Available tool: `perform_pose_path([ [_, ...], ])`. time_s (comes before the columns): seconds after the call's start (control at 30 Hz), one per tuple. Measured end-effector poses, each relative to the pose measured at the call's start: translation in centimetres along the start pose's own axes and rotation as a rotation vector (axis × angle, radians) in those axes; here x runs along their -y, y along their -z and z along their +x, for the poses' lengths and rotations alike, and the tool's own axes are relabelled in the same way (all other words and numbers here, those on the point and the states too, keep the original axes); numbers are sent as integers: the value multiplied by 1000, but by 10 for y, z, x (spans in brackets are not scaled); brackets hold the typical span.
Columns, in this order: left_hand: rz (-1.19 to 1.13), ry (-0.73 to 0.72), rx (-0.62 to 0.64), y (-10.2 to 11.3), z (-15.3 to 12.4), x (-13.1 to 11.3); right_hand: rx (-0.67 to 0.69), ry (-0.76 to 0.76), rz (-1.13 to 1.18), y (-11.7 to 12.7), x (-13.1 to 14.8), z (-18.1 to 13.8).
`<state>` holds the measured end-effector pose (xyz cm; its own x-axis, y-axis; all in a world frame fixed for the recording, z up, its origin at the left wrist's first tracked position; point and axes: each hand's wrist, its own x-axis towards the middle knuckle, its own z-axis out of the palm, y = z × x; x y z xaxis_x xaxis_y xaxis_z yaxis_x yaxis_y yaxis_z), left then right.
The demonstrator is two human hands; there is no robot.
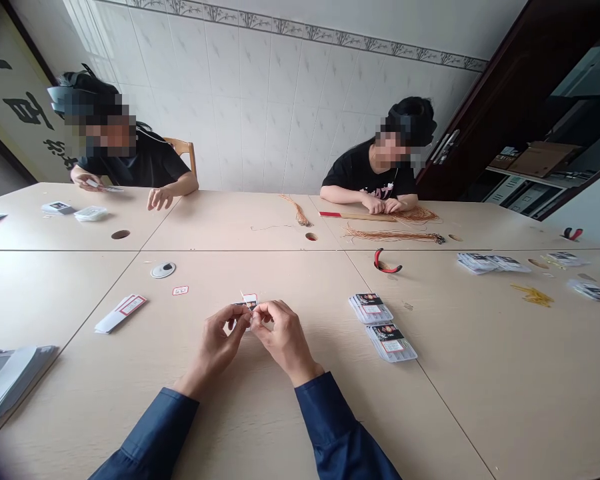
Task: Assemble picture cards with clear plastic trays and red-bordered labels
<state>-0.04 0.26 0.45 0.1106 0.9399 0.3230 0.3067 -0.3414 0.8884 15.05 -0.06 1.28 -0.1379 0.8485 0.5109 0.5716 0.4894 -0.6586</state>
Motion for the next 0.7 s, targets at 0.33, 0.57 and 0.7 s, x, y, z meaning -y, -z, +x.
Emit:
perform_pose_path([
  [0.33, -38, -9, 12, 2, -1, -2, 8, -47, 77, 0, 2, 0],
  [0.57, -46, -14, -6, 5, -1, -5, 42, -140, 195, -1, 4, -1],
  [0.7, -76, 23, 22, 5, -1, -6, 75, -178, 226, -1, 5, -2],
])
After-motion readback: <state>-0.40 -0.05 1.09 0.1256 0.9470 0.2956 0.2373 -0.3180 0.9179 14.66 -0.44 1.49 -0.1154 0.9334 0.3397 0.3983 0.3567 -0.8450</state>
